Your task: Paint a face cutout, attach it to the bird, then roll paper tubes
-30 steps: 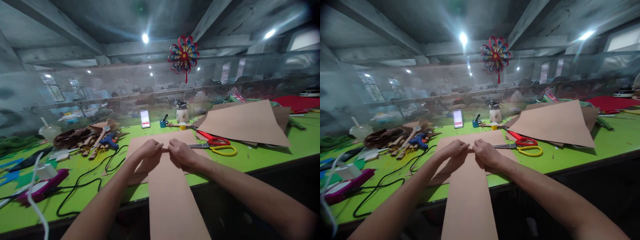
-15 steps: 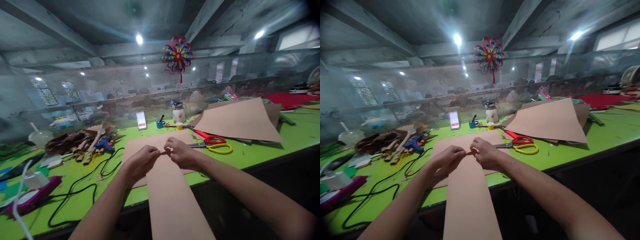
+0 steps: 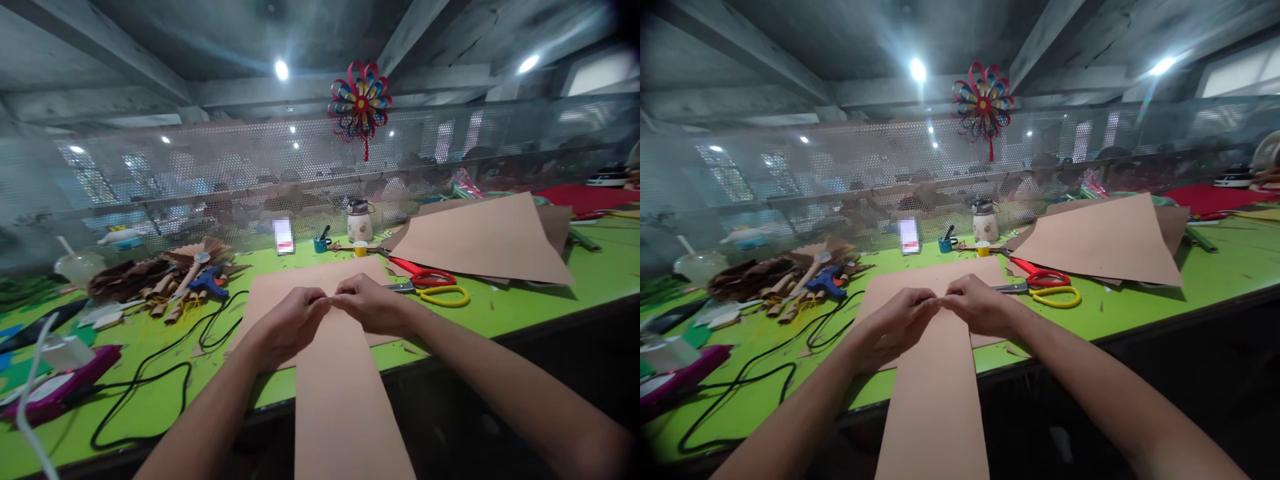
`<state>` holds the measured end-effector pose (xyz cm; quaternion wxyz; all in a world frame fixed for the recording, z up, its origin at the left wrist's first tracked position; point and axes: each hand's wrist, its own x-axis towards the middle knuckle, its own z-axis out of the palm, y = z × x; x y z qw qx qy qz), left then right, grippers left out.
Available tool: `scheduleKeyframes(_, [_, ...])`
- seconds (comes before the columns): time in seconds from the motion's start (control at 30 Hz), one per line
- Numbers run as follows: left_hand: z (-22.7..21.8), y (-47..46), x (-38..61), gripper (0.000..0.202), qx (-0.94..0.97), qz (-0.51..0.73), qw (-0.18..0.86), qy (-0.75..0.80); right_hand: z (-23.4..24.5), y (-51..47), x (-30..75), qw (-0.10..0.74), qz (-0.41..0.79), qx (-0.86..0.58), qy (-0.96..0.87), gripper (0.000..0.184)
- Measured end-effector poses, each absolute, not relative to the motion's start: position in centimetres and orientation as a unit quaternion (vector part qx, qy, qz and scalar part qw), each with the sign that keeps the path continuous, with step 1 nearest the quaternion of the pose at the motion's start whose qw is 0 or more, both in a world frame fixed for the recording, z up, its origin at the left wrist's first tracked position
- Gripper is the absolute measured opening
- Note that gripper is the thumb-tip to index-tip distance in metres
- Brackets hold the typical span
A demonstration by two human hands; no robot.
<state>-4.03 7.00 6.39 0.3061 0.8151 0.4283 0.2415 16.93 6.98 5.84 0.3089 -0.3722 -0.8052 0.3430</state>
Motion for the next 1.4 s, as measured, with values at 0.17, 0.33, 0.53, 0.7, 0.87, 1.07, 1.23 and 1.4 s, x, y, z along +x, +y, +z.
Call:
scheduleKeyframes(0.17, [6.2, 6.4, -3.8, 0.037, 0.788, 0.279, 0.336, 0.433, 6.1, 6.8, 16.9, 0.341, 0.350, -0.386, -0.783, 0.029])
scheduleKeyframes(0.33, [6.7, 6.1, -4.0, 0.039, 0.788, 0.255, 0.305, 0.470, 6.1, 6.7, 17.1, 0.343, 0.359, -0.389, -0.776, 0.027])
scheduleKeyframes(0.53, [6.5, 4.5, -3.8, 0.041, 0.784, 0.286, 0.287, 0.471, 6.1, 6.7, 17.5, 0.319, 0.401, -0.368, -0.775, 0.029])
scheduleKeyframes(0.7, [6.6, 3.7, -3.1, 0.044, 0.784, 0.297, 0.293, 0.460, 5.8, 7.2, 17.3, 0.333, 0.439, -0.324, -0.769, 0.032])
scheduleKeyframes(0.87, [7.0, 3.6, -2.8, 0.042, 0.775, 0.306, 0.330, 0.443, 5.6, 7.1, 16.9, 0.369, 0.501, -0.302, -0.722, 0.032])
scheduleKeyframes(1.07, [7.3, 4.4, -3.6, 0.037, 0.815, 0.280, 0.270, 0.430, 5.5, 6.8, 16.7, 0.392, 0.508, -0.303, -0.705, 0.033])
scheduleKeyframes(1.23, [6.5, 6.7, -4.2, 0.038, 0.836, 0.280, 0.208, 0.424, 5.9, 7.1, 16.9, 0.371, 0.455, -0.329, -0.740, 0.033])
scheduleKeyframes(1.4, [7.0, 6.8, -4.1, 0.038, 0.818, 0.227, 0.318, 0.422, 6.6, 7.6, 17.7, 0.311, 0.445, -0.307, -0.782, 0.032])
